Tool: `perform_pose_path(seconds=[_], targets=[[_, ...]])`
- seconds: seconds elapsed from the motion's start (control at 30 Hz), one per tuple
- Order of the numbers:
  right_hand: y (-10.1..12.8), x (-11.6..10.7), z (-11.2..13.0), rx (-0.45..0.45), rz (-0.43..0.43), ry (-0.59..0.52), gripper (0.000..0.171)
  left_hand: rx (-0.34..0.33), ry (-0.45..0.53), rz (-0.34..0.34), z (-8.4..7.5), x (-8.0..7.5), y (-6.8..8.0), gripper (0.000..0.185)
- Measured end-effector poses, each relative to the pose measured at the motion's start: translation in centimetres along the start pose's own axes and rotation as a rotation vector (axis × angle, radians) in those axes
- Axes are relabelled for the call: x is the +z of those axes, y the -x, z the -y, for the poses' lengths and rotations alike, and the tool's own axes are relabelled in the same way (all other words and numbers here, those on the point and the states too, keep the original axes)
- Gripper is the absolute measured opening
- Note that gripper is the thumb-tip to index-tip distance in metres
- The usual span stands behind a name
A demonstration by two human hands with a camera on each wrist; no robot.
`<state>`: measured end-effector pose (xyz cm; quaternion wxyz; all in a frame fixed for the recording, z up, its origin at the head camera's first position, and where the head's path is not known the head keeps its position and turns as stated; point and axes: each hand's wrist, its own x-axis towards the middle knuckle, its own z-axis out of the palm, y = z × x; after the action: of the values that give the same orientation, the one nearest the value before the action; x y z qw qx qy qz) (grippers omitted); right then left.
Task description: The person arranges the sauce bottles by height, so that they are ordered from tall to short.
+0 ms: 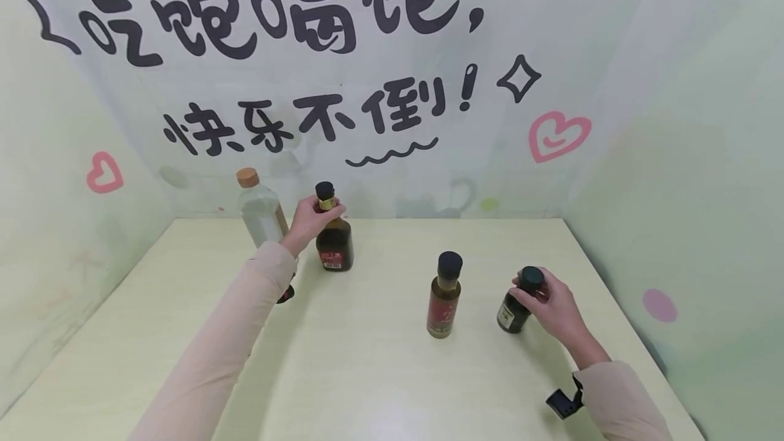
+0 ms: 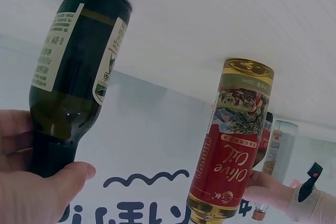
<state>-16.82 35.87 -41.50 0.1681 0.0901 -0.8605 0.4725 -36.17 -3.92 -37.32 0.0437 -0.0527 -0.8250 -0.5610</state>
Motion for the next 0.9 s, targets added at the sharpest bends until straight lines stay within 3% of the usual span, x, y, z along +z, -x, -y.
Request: perform_pose_path(seconds=[0.6,0.9], targets=[[-0.04,0.03,-0.15,-0.021,-0.016,-0.039,0.026,-0.008,-0.01,0.037,-0.03,0.16,0.05,0.04],[-0.12,-0.02,-0.09,-0.021,-0.013,-0.036,0.026,0.083,-0.032,0.008,-0.87,-0.41,0.87,0.072]])
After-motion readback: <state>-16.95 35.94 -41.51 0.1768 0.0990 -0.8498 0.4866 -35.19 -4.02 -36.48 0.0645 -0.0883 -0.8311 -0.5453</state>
